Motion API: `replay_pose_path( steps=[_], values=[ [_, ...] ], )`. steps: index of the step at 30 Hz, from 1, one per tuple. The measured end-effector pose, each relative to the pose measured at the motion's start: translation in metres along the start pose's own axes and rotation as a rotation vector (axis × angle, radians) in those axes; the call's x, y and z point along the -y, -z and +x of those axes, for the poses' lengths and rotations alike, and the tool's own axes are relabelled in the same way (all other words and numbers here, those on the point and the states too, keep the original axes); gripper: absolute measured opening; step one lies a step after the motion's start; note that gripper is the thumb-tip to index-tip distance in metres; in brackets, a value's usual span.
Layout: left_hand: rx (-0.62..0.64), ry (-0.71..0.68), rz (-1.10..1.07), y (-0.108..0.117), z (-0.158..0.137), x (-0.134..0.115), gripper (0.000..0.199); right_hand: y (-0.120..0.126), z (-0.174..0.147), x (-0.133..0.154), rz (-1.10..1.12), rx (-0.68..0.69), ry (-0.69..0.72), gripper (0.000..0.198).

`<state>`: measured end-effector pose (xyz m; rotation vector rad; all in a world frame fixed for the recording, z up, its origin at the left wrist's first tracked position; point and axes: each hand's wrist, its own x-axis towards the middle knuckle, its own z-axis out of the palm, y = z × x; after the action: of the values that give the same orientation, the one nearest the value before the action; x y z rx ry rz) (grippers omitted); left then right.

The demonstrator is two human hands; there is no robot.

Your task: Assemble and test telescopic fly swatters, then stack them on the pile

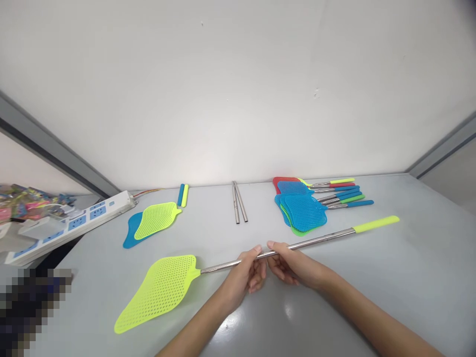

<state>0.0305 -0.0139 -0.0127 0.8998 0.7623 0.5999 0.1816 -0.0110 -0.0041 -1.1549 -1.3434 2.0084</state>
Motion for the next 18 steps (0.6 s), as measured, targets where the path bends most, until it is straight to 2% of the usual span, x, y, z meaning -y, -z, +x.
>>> replay_pose_path(
  steps=[4, 10, 18],
  values=[
    [-0.040, -0.062, 0.020, 0.0007, -0.0007, -0.0023, 0.045, -0.0027, 0.0010, 0.0022, 0.013, -0.060, 0.081, 0.049],
    [-0.089, -0.100, 0.070, -0.0003, -0.0023, -0.0050, 0.039, -0.0072, -0.0012, 0.0038, 0.068, -0.047, 0.137, 0.039],
    [-0.101, -0.126, 0.098, -0.0001, -0.0027, -0.0087, 0.039, -0.0089, -0.0009, 0.0008, 0.109, -0.007, 0.182, 0.035]
  ],
)
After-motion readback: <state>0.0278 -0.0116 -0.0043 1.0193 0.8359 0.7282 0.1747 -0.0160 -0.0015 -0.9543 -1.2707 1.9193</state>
